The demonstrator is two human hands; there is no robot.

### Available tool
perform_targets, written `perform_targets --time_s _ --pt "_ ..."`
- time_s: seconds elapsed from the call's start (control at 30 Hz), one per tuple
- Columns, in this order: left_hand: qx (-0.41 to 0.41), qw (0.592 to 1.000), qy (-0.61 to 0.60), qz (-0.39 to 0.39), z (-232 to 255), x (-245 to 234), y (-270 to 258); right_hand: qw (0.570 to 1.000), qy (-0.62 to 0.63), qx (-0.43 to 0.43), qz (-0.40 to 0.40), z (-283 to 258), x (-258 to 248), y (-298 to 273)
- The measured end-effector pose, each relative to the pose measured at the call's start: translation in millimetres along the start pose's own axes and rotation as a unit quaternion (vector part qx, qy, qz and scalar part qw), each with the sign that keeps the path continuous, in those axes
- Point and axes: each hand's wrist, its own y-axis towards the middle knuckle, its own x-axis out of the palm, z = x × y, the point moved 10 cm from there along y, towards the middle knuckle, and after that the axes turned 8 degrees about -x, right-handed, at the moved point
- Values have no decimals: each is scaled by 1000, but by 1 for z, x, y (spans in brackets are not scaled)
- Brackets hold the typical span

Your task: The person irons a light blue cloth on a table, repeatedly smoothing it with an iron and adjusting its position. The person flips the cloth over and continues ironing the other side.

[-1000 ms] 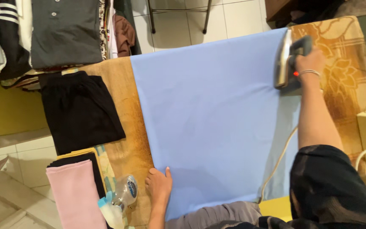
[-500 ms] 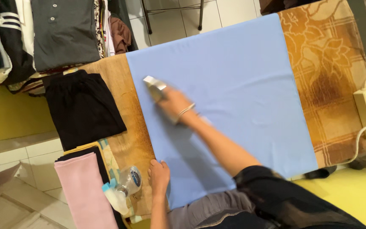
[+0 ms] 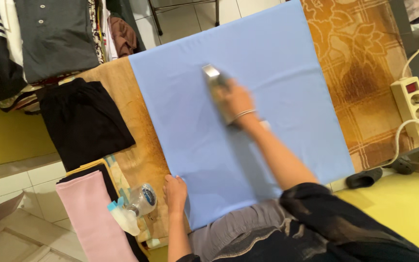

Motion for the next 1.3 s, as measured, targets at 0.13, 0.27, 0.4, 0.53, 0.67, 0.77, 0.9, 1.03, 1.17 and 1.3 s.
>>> perform_targets --time_s 0.13,0.27,0.4,0.53,0.67,0.77,0.9,1.03,1.17,1.3 --pt "-8 1000 16 0 2 -2 -1 991 -103 57 62 128 -105 24" --pt "-10 1000 26 8 5 -3 -1 972 -163 41 165 231 -211 22" --pt "-6 999 36 0 2 2 4 975 -140 80 151 274 -244 -2" --pt "8 999 -4 -46 -2 -2 19 988 -132 75 0 237 -203 -51" --pt "31 986 -161 -43 24 -24 32 945 -229 84 -217 188 -111 -136" --pt "119 941 -317 8 71 -57 46 891 -249 -103 -365 125 -38 -202" --pt "168 892 -420 19 124 -83 91 809 -161 -378 -420 43 14 -248" --pt "229 852 -467 53 171 -106 165 813 -201 -391 -381 36 32 -180" --pt "301 836 -448 95 217 -134 216 857 -259 -334 -296 26 44 -42" --pt "284 871 -385 116 238 -153 231 913 -224 -279 -194 -16 34 100"
